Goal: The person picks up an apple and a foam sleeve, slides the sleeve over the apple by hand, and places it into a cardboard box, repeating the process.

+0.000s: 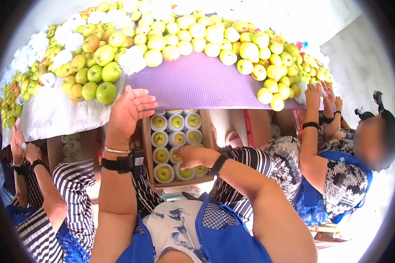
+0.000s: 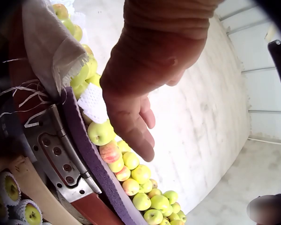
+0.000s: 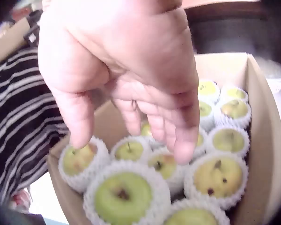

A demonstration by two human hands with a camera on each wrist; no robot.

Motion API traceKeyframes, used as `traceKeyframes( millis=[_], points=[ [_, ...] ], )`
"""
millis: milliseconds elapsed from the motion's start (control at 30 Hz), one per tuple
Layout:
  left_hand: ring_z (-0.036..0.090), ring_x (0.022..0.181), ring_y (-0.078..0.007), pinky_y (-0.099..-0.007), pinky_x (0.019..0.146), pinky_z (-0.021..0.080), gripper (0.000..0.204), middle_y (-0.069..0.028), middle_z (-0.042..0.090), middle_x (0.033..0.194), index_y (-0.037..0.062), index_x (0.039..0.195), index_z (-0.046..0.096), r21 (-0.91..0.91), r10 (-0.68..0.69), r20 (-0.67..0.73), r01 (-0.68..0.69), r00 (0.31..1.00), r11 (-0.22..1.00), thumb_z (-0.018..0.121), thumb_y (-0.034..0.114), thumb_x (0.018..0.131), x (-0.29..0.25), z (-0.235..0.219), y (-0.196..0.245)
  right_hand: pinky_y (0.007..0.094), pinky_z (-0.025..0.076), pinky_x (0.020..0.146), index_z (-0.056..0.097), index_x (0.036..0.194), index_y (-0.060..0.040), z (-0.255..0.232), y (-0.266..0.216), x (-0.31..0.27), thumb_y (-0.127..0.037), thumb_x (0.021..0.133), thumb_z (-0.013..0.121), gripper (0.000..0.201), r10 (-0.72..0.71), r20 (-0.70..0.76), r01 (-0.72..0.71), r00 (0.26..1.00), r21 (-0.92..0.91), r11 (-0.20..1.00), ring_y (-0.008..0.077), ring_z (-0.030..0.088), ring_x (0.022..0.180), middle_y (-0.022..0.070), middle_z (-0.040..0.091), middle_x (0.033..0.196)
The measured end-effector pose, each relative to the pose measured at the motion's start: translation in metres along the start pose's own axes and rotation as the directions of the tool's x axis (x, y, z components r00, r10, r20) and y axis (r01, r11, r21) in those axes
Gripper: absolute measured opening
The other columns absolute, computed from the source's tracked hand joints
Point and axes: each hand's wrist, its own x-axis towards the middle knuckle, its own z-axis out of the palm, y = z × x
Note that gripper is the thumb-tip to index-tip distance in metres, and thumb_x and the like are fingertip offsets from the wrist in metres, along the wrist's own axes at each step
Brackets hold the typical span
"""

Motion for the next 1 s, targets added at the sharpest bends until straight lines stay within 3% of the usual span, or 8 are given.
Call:
traceKeyframes(
  millis=[200, 300, 367, 567, 667, 767, 867, 1000],
  points=[
    [0.062, 0.084, -0.0266, -0.0358, 0.075, 0.050, 0.031, -0.0138, 0.063, 0.091, 0.0023, 0.098, 0.052, -0.262, 0.069, -0.359, -0.172, 0.931, 0.950, 0.044, 0.032, 0.093, -0.003, 0.001, -0.003, 0.0333, 0.049, 0.075, 0.060, 0.105, -0.0031, -0.115, -0.066, -0.028, -0.014, 0.076, 0.068, 0.032, -0.146, -0.253, 0.176, 0.956, 0.100, 0.979, 0.0229, 0.062, 0.086, 0.0124, 0.063, 0.094],
    [0.061, 0.078, -0.0248, -0.0345, 0.071, 0.049, 0.032, -0.0134, 0.060, 0.087, -0.0001, 0.098, 0.050, -0.345, 0.021, -0.465, -0.203, 0.885, 0.916, 0.046, 0.031, 0.092, -0.003, 0.003, -0.003, 0.0351, 0.048, 0.075, 0.062, 0.098, -0.0058, -0.149, -0.074, -0.004, -0.012, 0.074, 0.068, 0.025, -0.101, -0.582, 0.181, 0.807, 0.081, 0.980, 0.0238, 0.061, 0.086, 0.0114, 0.062, 0.090],
    [0.061, 0.078, -0.0248, -0.0343, 0.071, 0.049, 0.031, -0.0131, 0.060, 0.086, 0.0004, 0.097, 0.051, -0.313, 0.075, -0.427, -0.225, 0.901, 0.923, 0.047, 0.031, 0.091, -0.004, 0.004, -0.004, 0.0374, 0.046, 0.082, 0.063, 0.097, -0.0078, -0.167, -0.065, 0.028, -0.011, 0.072, 0.068, 0.026, -0.290, -0.766, 0.224, 0.574, -0.194, 0.955, 0.0278, 0.058, 0.096, 0.0142, 0.060, 0.099],
    [0.061, 0.084, -0.0264, -0.0365, 0.075, 0.049, 0.031, -0.0142, 0.062, 0.092, 0.0017, 0.098, 0.051, -0.282, 0.126, -0.251, -0.197, 0.960, 0.939, 0.046, 0.032, 0.092, -0.001, -0.002, -0.007, 0.0402, 0.040, 0.094, 0.065, 0.099, -0.0096, -0.195, -0.080, 0.100, -0.014, 0.069, 0.071, 0.032, -0.222, -0.902, 0.085, 0.370, -0.205, 0.975, 0.0321, 0.049, 0.111, 0.0211, 0.053, 0.113],
    [0.061, 0.082, -0.0255, -0.0356, 0.073, 0.050, 0.029, -0.0130, 0.061, 0.092, 0.0023, 0.099, 0.051, -0.246, 0.134, -0.250, -0.197, 0.959, 0.949, 0.049, 0.031, 0.091, -0.001, -0.001, -0.006, 0.0414, 0.038, 0.095, 0.067, 0.093, -0.0059, -0.195, -0.069, 0.126, -0.018, 0.067, 0.072, 0.029, -0.296, -0.894, 0.066, 0.335, -0.291, 0.954, 0.0344, 0.051, 0.108, 0.0212, 0.058, 0.106],
    [0.060, 0.081, -0.0225, -0.0330, 0.071, 0.050, 0.028, -0.0108, 0.060, 0.094, 0.0029, 0.102, 0.050, -0.153, 0.214, -0.346, -0.279, 0.914, 0.948, 0.053, 0.028, 0.090, 0.000, 0.004, -0.008, 0.0356, 0.045, 0.085, 0.065, 0.098, -0.0067, -0.196, -0.070, 0.116, -0.015, 0.068, 0.072, 0.032, -0.188, -0.924, 0.331, 0.332, -0.072, 0.941, 0.0274, 0.057, 0.097, 0.0162, 0.060, 0.103],
    [0.059, 0.079, -0.0176, -0.0293, 0.069, 0.049, 0.029, -0.0083, 0.059, 0.095, 0.0030, 0.104, 0.048, -0.008, 0.304, -0.478, -0.350, 0.824, 0.937, 0.060, 0.023, 0.086, -0.002, 0.021, -0.002, 0.0298, 0.047, 0.074, 0.063, 0.096, -0.0060, -0.182, -0.089, 0.070, -0.009, 0.069, 0.071, 0.028, 0.066, -0.863, 0.519, 0.501, 0.361, 0.775, 0.0190, 0.057, 0.085, 0.0099, 0.061, 0.096],
    [0.056, 0.080, -0.0117, -0.0242, 0.065, 0.048, 0.030, -0.0068, 0.056, 0.099, 0.0008, 0.103, 0.046, 0.076, 0.356, -0.423, -0.359, 0.833, 0.930, 0.065, 0.009, 0.081, -0.001, 0.042, -0.001, 0.0278, 0.044, 0.071, 0.054, 0.080, -0.0039, -0.147, -0.075, 0.042, -0.001, 0.070, 0.067, 0.017, -0.104, -0.948, 0.540, 0.300, 0.079, 0.838, 0.0155, 0.054, 0.080, 0.0057, 0.056, 0.084]
  ],
)
